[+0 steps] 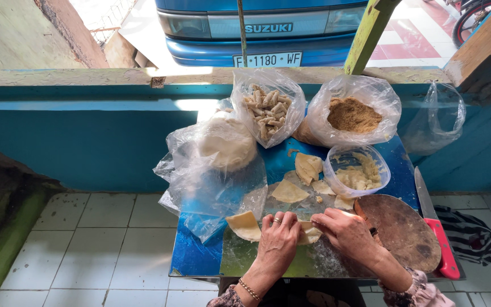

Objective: The person folds triangular dough wrappers into filled pastries at a small table. They place filling from a plastic container onto a wrapper, fold the dough over, and pinch the edges closed, setting finished pieces aside and repeating with new wrappers.

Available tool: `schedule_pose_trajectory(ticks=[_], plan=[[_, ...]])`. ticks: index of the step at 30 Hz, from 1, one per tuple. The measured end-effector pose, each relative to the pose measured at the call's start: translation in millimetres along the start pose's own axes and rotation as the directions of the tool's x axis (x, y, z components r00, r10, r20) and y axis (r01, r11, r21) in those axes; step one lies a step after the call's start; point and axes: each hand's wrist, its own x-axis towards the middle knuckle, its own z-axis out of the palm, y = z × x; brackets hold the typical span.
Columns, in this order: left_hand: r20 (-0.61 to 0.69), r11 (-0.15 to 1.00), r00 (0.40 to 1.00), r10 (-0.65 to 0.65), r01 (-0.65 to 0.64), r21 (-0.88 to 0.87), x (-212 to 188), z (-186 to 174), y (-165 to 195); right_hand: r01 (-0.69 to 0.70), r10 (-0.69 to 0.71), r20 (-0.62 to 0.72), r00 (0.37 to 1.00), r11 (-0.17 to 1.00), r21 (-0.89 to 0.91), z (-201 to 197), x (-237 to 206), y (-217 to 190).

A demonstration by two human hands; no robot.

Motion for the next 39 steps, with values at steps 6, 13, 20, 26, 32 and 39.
schedule_pose_trajectory(ticks=[6,13,20,26,32,39], plan=[[0.017,1.0,1.0,-0.01,0.011,-0.006,4,-1,1,-0.15,0.144,0.044,0.989,0.972,0.182,2,-1,3],[-0.008,0.988,0.996,-0.087,0.085,-0.128,1,-11,-9,-0.234,0.225,0.069,0.972,0.953,0.19,1,0,6],[0.035,0.988,0.99,-0.137,0.139,-0.073,-9,-18,-7,-0.26,0.25,0.07,0.966,0.936,0.239,-8,1,4],[0.076,0.976,0.994,-0.081,0.095,-0.196,-15,-24,0,-0.711,0.599,0.383,0.703,0.612,0.346,-30,3,19],[-0.04,0.987,0.991,-0.127,0.122,-0.105,-22,-30,-1,-0.567,0.57,0.103,0.815,0.752,0.337,-53,1,58],[-0.012,0.985,0.995,-0.099,0.096,-0.144,-22,-25,3,-0.565,0.577,0.061,0.814,0.764,0.31,-77,13,85]])
